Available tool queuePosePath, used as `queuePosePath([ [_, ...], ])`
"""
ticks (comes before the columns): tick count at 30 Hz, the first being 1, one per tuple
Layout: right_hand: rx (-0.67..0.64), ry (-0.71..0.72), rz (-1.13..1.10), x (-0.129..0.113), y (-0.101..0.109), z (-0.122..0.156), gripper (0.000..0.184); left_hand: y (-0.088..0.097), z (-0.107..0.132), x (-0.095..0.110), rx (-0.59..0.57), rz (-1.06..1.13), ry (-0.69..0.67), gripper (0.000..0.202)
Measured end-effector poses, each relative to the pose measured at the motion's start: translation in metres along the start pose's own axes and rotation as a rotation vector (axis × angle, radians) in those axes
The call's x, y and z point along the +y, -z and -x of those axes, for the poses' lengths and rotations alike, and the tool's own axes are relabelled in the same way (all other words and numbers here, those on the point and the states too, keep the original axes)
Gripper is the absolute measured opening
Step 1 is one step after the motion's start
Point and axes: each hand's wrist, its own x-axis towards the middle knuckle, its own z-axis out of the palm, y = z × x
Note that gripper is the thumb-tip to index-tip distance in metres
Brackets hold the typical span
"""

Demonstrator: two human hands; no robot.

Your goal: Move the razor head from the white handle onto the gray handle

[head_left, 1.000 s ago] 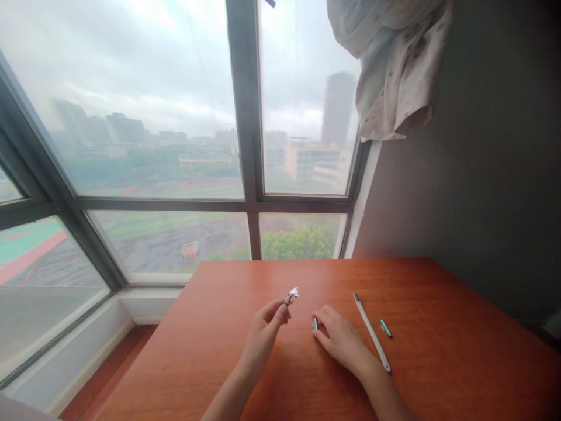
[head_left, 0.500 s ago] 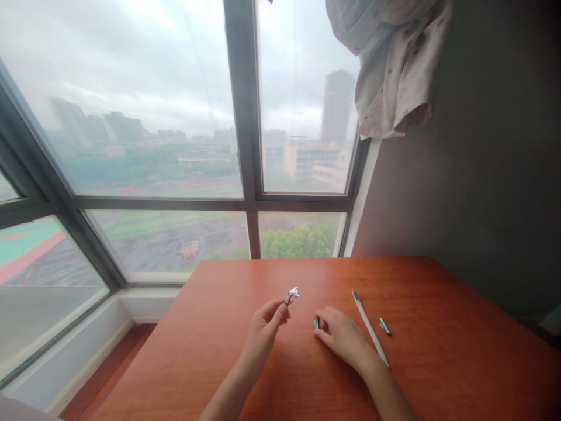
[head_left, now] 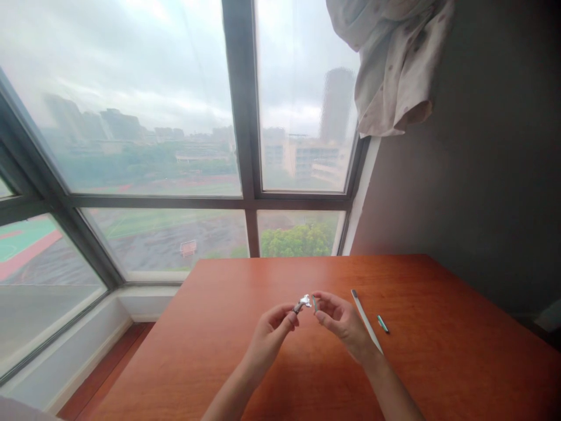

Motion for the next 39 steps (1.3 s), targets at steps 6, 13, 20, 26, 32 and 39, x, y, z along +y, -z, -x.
queuePosePath([
  [6, -0.055, 0.011, -0.185, -0.0005, -0.0029, 0.003, 0.04, -0.0044, 0.0034, 0.0021, -0.039, -0.021, -0.018, 0.032],
  [13, -0.057, 0.015, -0.245, -0.0045, -0.0042, 0.0053, 0.038, -0.0051, 0.0035, 0.0008, -0.051, -0.029, -0.022, 0.03],
  [20, -0.081, 0.018, -0.282, -0.0032, -0.0048, 0.0062, 0.036, -0.0048, 0.0047, 0.0013, -0.053, -0.047, -0.017, 0.027],
  [26, -0.075, 0.028, -0.262, -0.0029, -0.0046, 0.0055, 0.036, -0.0049, 0.0043, 0.0001, -0.055, -0.056, -0.007, 0.027],
  [32, -0.073, 0.018, -0.252, -0.0022, -0.0039, 0.0054, 0.039, -0.0034, 0.0033, -0.0032, -0.052, -0.064, -0.038, 0.026],
  [39, -0.052, 0.018, -0.228, -0.0032, -0.0035, 0.0062, 0.041, -0.0025, 0.0031, -0.0027, -0.067, -0.1, -0.026, 0.033],
])
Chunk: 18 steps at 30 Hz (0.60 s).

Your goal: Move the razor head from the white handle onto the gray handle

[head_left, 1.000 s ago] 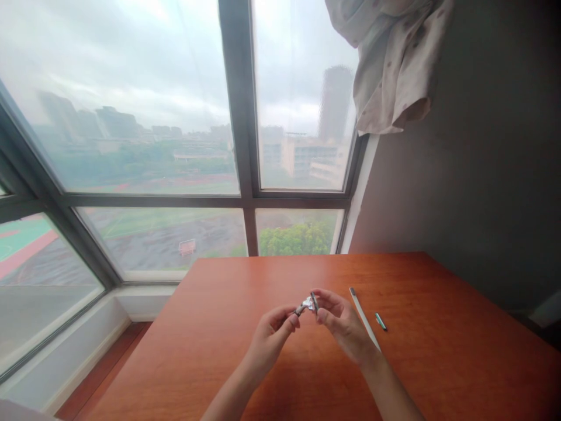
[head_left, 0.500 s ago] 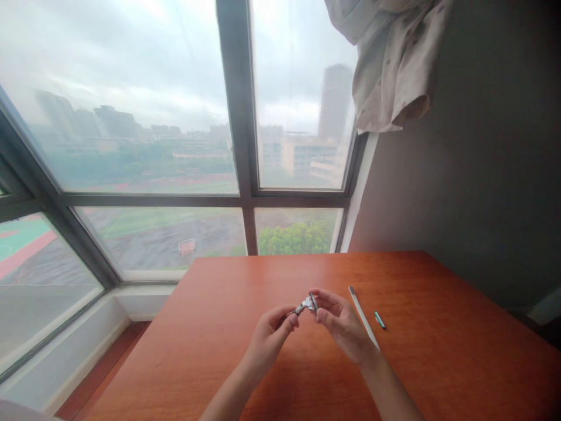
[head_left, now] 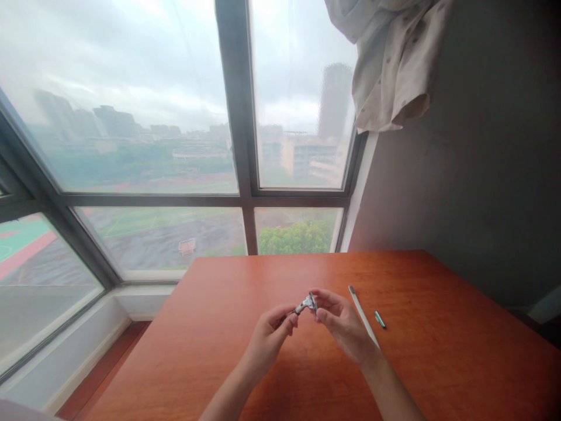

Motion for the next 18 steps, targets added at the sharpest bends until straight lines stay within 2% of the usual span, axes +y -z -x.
queuePosePath([
  [5, 0.017, -0.008, 0.057, -0.0015, 0.0009, 0.0, 0.043, 0.0026, 0.0006, -0.0002, -0.03, -0.075, -0.009, 0.032],
  [18, 0.015, 0.003, 0.138, -0.0055, 0.0005, 0.0008, 0.042, 0.0026, 0.0001, 0.0017, -0.006, -0.202, -0.085, 0.03],
])
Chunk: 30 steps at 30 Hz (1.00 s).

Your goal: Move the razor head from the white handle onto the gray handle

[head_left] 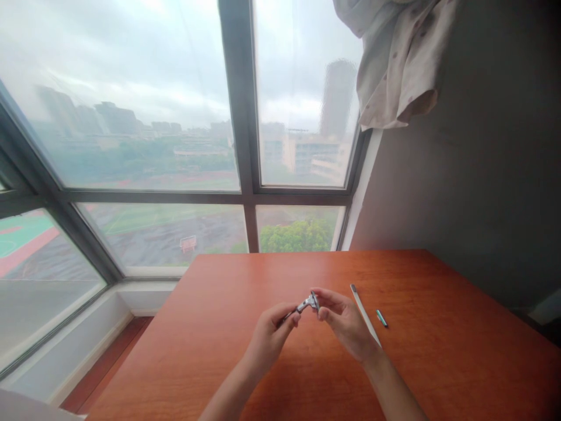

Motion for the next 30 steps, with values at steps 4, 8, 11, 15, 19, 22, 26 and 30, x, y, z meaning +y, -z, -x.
queuePosePath([
  [4, 0.005, -0.002, 0.026, -0.0002, -0.0001, 0.0005, 0.043, 0.0007, -0.0002, 0.0011, -0.002, -0.016, -0.005, 0.031],
  [8, -0.001, -0.006, 0.035, 0.0005, 0.0001, 0.0006, 0.043, 0.0008, 0.0003, 0.0013, 0.001, -0.019, -0.009, 0.031],
  [11, -0.012, 0.0, 0.041, 0.001, 0.0003, 0.0002, 0.043, 0.0006, 0.0006, 0.001, 0.0, -0.022, -0.017, 0.031],
  [15, -0.012, -0.008, 0.048, 0.0014, 0.0008, -0.0004, 0.044, 0.0012, 0.0006, 0.0004, 0.006, 0.001, -0.009, 0.029],
  [19, -0.018, -0.014, 0.042, 0.001, 0.0016, -0.0008, 0.045, 0.0017, 0.0007, -0.0007, -0.002, 0.029, -0.009, 0.028],
  [22, -0.024, -0.016, 0.041, 0.0006, 0.0025, -0.0009, 0.042, 0.0001, 0.0008, -0.0026, -0.006, 0.055, 0.002, 0.028],
  [26, -0.008, -0.015, 0.044, 0.0, 0.0032, -0.0015, 0.042, -0.0025, 0.0, -0.0036, 0.012, 0.107, 0.055, 0.03],
  [30, 0.007, -0.01, 0.065, 0.0016, -0.0007, -0.0028, 0.045, -0.002, -0.0025, -0.0011, 0.065, 0.243, 0.076, 0.034],
])
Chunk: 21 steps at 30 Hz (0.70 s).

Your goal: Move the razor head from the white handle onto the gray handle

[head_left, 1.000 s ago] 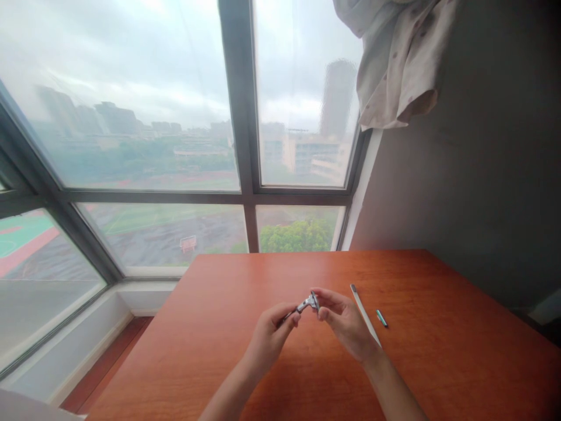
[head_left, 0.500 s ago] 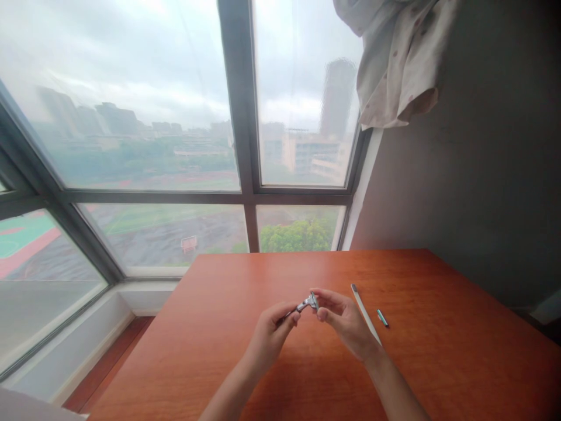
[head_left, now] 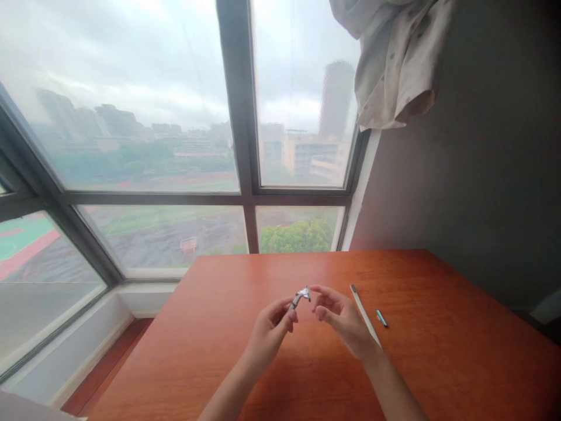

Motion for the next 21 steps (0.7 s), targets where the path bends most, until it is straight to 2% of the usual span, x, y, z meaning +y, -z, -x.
queuePosePath([
  [4, -0.026, -0.043, 0.032, 0.008, -0.01, -0.002, 0.039, -0.004, -0.001, -0.002, 0.013, 0.114, 0.056, 0.033],
  [9, -0.107, -0.007, 0.077, 0.015, -0.016, -0.005, 0.032, -0.019, 0.004, -0.015, -0.08, 0.254, 0.155, 0.044],
  [14, -0.049, 0.043, 0.189, 0.016, -0.013, -0.007, 0.028, -0.024, 0.005, -0.024, -0.094, 0.199, 0.136, 0.041],
  [21, 0.004, 0.014, 0.189, 0.021, -0.013, -0.007, 0.03, -0.02, 0.004, -0.029, -0.106, 0.103, 0.116, 0.041],
])
